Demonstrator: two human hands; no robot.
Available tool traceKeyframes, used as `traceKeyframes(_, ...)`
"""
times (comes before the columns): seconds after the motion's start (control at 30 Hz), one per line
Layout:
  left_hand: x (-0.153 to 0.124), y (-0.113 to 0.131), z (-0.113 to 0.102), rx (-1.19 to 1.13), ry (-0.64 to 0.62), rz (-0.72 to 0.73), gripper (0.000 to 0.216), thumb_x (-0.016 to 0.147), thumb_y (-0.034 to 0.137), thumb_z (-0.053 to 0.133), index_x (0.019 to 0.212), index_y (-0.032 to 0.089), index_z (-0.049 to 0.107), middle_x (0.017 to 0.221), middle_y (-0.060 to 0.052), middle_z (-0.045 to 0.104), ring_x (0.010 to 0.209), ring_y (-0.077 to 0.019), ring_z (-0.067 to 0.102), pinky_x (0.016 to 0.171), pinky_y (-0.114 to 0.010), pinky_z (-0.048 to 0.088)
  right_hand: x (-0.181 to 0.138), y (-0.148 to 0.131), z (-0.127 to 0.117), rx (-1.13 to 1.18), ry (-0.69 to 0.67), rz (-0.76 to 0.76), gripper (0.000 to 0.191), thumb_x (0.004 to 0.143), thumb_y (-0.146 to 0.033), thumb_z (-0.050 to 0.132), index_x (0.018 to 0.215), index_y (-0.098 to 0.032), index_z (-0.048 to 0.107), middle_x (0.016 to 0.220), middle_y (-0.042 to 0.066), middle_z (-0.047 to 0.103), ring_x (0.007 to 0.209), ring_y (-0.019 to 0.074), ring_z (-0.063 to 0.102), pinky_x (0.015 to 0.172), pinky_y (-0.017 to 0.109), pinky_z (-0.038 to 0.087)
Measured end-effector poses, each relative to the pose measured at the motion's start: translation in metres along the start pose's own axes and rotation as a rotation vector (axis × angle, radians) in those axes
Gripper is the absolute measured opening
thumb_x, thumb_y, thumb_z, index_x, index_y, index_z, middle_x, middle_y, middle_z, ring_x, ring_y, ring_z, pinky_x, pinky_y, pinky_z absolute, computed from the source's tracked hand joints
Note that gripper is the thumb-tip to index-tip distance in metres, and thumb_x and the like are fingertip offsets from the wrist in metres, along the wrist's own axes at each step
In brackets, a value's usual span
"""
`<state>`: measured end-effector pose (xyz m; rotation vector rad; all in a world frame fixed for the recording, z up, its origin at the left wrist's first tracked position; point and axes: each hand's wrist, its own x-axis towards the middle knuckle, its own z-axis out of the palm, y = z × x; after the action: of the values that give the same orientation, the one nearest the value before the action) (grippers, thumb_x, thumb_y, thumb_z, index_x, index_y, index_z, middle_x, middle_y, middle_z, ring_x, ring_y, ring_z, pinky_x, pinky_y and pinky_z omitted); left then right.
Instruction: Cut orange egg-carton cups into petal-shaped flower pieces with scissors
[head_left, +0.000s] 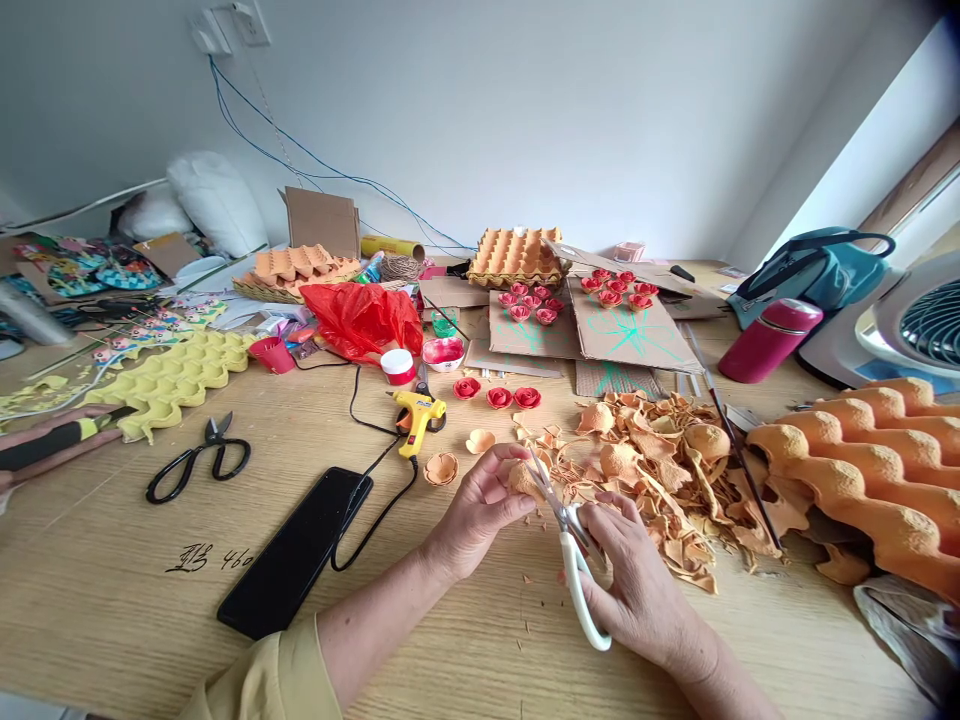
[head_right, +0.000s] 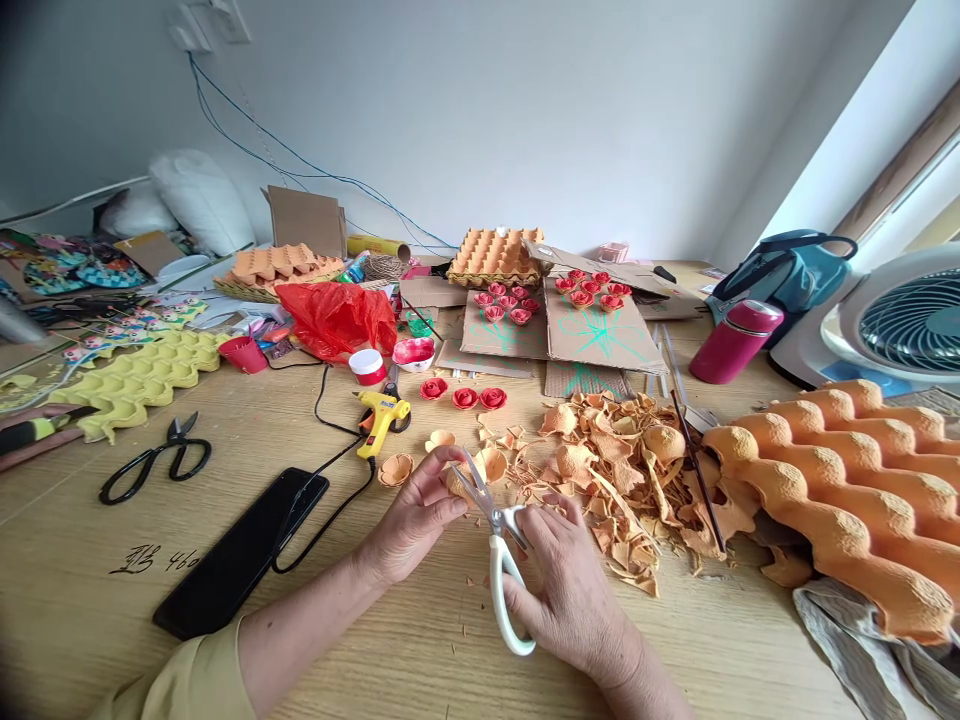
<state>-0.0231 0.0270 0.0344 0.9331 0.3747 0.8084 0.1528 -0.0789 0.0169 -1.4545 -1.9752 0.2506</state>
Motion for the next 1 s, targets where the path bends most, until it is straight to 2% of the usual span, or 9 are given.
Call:
traceKeyframes(0.2, 0.003, 0.0, -0.004, 0.014, 0.033, -0.009, 0.041, 0.07, 0.02, 0.083, 0.107, 0.024, 0.064, 0.102, 0.0, 0.07, 0.096, -0.0157, 0.06, 0.09, -0.028, 0.041, 0.003, -0.003, 0.0, 0.113, 0.018, 0.115, 0.026, 0.097, -0.034, 0.05, 0.074, -0.023, 0.043, 0.07, 0.0, 0.052, 0.069, 0.0182, 0.048, 0.069, 0.033, 0.045)
traceKeyframes(0.33, 0.003, -0.001, -0.006, 0.041, 0.076, -0.031, 0.042, 0.069, 0.021, 0.084, 0.106, 0.024, 0.064, 0.096, 0.0, 0.068, 0.091, -0.0151, 0.058, 0.086, -0.027, 0.04, 0.004, -0.002, -0.002, 0.192, 0.001, 0.144, 0.025, 0.098, -0.036, 0.046, 0.078, -0.022, 0.05, 0.073, 0.001, 0.057, 0.071, 0.0189, 0.052, 0.066, 0.032, 0.047)
traceKeyframes(0.57, 0.004, 0.0, -0.007, 0.041, 0.067, -0.032, 0.043, 0.068, 0.021, 0.084, 0.105, 0.024, 0.064, 0.101, 0.0, 0.068, 0.095, -0.0159, 0.059, 0.089, -0.029, 0.04, 0.003, 0.0, -0.002, 0.091, -0.055, 0.153, 0.017, 0.093, -0.033, 0.053, 0.08, -0.023, 0.047, 0.08, 0.003, 0.059, 0.079, 0.0221, 0.055, 0.073, 0.037, 0.049)
traceKeyframes(0.77, 0.006, 0.008, -0.007, 0.125, 0.03, -0.041, 0.044, 0.069, 0.022, 0.085, 0.106, 0.022, 0.06, 0.092, 0.0, 0.068, 0.088, -0.0149, 0.061, 0.085, -0.029, 0.043, 0.004, 0.002, -0.005, 0.006, -0.072, 0.053, 0.014, 0.091, -0.025, 0.053, 0.083, -0.024, 0.041, 0.077, -0.002, 0.054, 0.072, 0.0187, 0.054, 0.094, 0.049, 0.042)
traceKeyframes(1.0, 0.009, 0.013, -0.01, 0.199, -0.017, -0.04, 0.047, 0.068, 0.022, 0.085, 0.107, 0.021, 0.058, 0.089, 0.0, 0.066, 0.082, -0.0134, 0.06, 0.078, -0.026, 0.044, 0.003, 0.005, -0.007, -0.051, -0.06, 0.005, 0.016, 0.089, -0.028, 0.056, 0.085, -0.024, 0.041, 0.077, -0.002, 0.052, 0.072, 0.0182, 0.053, 0.097, 0.05, 0.04)
